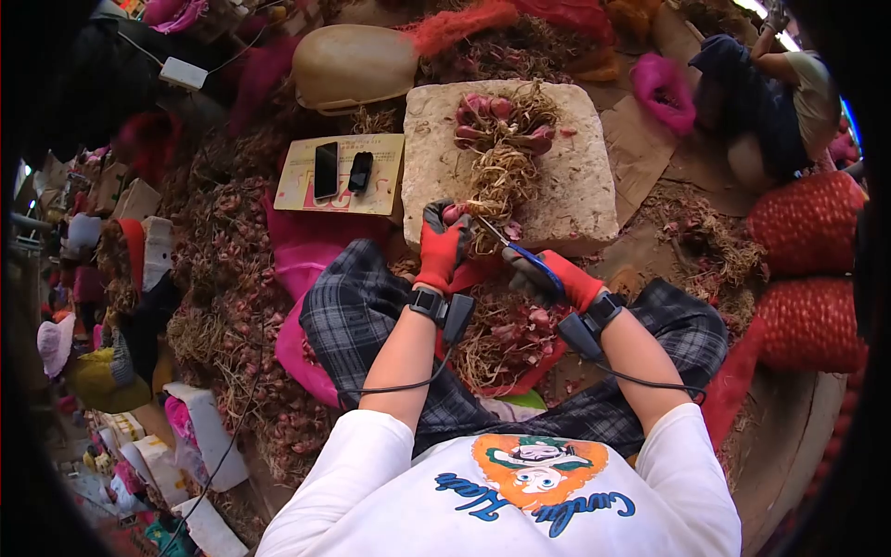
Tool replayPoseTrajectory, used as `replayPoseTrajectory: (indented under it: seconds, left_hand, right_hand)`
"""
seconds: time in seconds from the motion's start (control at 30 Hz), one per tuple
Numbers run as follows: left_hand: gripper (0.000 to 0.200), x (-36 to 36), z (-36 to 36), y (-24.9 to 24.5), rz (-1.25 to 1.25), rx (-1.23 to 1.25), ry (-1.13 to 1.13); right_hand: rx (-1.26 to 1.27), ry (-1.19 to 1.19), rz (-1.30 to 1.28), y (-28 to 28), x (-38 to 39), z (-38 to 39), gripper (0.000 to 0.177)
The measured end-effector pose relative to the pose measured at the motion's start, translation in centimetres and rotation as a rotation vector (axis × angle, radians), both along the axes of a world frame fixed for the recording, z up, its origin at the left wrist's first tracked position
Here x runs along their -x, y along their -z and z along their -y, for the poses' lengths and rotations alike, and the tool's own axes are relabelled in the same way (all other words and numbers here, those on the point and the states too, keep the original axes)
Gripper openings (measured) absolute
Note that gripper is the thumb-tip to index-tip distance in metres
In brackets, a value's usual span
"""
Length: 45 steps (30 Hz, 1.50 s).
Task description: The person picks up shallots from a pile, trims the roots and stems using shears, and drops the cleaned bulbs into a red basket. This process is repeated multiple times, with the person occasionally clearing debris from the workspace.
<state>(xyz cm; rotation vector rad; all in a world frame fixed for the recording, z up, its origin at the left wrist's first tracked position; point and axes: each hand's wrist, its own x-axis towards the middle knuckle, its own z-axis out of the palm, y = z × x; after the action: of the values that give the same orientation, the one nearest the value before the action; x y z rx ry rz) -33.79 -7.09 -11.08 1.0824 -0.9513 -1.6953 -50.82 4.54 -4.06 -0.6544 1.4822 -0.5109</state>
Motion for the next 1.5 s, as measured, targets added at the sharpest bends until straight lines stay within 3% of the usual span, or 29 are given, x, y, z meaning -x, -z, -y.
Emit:
replayPoseTrajectory:
  seconds: [0.07,0.1,0.17,0.43,0.53,0.57,0.63,0.73,0.9,0.93,1.03,1.13,1.17,1.27,1.4,1.43,1.5]
  left_hand:
    - [0.028,-0.1,0.5,2.2,0.049,0.107,-0.004]
    - [0.028,0.0,0.7,2.8,0.034,0.098,-0.002]
    - [0.026,0.1,1.0,4.1,0.005,0.08,-0.003]
    - [0.016,-0.1,0.1,-0.8,-0.02,0.01,0.093]
    - [0.014,-1.0,0.8,0.5,-0.004,0.056,0.246]
    - [0.014,-1.2,1.2,1.6,0.008,0.094,0.316]
    - [0.017,-1.3,1.0,1.8,-0.234,-0.067,0.25]
    - [0.024,-1.3,0.5,1.3,-0.427,-0.302,0.244]
    - [0.019,-0.4,-2.3,-4.2,-0.427,-0.404,0.388]
    - [0.025,-0.6,-3.1,-4.3,-0.295,-0.297,0.481]
    - [0.041,-1.4,-6.1,-4.7,0.128,-0.087,0.671]
    - [0.043,-0.7,-10.3,-4.5,0.23,0.387,0.714]
    - [0.037,0.0,-11.8,-2.9,0.023,0.283,0.713]
    - [0.032,-0.3,-14.6,-4.0,0.083,0.101,0.742]
    - [0.023,-1.3,-17.1,-1.6,0.133,0.002,0.722]
    - [0.019,-1.3,-17.5,-1.8,0.059,-0.074,0.675]
    - [0.021,-1.4,-17.9,-1.3,0.059,-0.069,0.682]
  right_hand:
    - [0.048,0.074,0.014,1.4,-0.6,0.3,0.061]
    - [0.101,0.192,0.169,2.1,-1.3,0.7,0.054]
    - [0.072,0.27,0.225,2.9,-1.7,0.8,0.05]
    - [0.135,0.376,0.517,8.4,-1.0,3.6,0.036]
    - [0.265,0.373,0.165,6.1,-1.1,2.7,0.041]
    - [0.236,0.367,0.164,5.0,-0.4,2.8,0.041]
    - [0.176,0.359,0.167,3.7,2.0,2.8,0.042]
    - [0.386,-0.03,-0.819,6.5,5.3,4.8,0.031]
    - [0.346,0.012,-0.201,2.8,5.3,2.2,0.029]
    - [0.336,0.034,-0.056,1.6,4.3,0.7,0.027]
    - [0.396,0.447,0.322,0.5,1.1,-4.0,0.023]
    - [0.519,0.541,0.313,0.5,-0.6,-7.2,0.024]
    - [0.582,0.449,0.335,0.8,-1.0,-7.8,0.022]
    - [0.569,0.508,0.339,1.4,-1.3,-10.5,0.02]
    - [0.577,0.478,0.157,4.8,-1.7,-12.3,0.016]
    - [0.413,0.51,0.3,3.4,-1.6,-12.9,0.014]
    - [0.334,0.548,0.446,5.8,-1.1,-13.3,0.014]
